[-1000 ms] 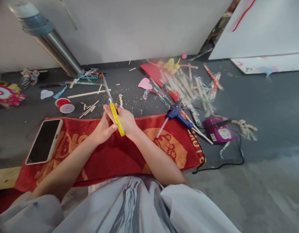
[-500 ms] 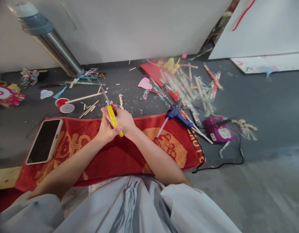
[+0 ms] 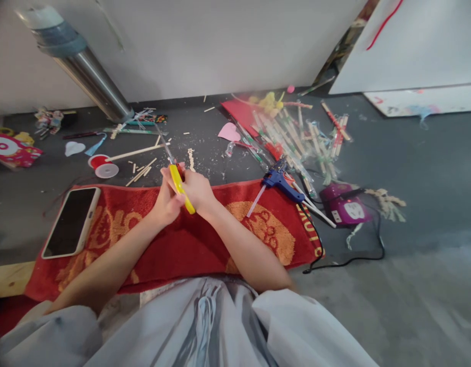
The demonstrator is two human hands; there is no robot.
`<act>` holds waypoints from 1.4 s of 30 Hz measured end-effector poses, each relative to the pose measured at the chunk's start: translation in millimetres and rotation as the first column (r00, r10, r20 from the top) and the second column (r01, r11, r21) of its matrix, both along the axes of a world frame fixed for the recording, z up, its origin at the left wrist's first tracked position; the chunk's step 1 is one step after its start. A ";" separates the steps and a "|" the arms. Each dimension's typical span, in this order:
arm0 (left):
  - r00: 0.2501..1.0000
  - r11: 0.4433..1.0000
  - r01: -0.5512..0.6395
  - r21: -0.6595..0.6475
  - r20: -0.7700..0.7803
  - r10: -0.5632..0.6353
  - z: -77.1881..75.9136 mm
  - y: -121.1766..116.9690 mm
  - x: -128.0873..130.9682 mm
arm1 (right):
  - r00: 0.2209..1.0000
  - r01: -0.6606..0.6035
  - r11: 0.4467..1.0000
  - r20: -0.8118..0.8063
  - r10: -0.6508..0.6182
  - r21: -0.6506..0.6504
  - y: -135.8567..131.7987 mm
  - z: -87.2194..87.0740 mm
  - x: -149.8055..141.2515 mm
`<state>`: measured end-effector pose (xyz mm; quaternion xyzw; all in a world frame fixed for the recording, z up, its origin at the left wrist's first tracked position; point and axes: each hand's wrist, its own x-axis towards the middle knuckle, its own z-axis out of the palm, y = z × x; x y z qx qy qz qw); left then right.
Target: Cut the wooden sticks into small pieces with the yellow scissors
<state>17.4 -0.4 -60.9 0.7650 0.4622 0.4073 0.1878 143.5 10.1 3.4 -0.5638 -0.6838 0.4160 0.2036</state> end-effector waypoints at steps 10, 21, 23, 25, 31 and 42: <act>0.891 0.860 -0.319 0.398 -0.185 0.416 41.8 0.5 -15.7 | 0.939 0.075 0.996 0.332 -0.087 0.049 -3.7 9.1 3.4; 0.811 0.886 -0.402 0.230 -0.359 0.461 29.7 22.2 -38.4 | 0.918 -0.116 0.987 0.392 0.064 0.111 -3.9 3.4 5.2; 0.798 0.879 -0.388 0.278 -0.375 0.471 29.7 22.6 -40.0 | 0.918 -0.131 0.984 0.390 0.075 0.119 -3.5 3.4 6.8; 0.793 0.873 -0.376 0.311 -0.380 0.477 28.9 23.3 -41.5 | 0.919 -0.140 0.982 0.385 0.083 0.123 -3.4 3.6 7.6; 0.804 0.860 -0.372 0.349 -0.343 0.486 22.6 26.7 -46.4 | 0.917 -0.139 0.984 0.390 0.085 0.111 -3.2 7.2 9.1; 0.836 0.873 -0.431 0.227 -0.264 0.481 26.8 30.0 -39.4 | 0.916 -0.146 0.989 0.382 0.123 0.032 3.2 3.7 6.9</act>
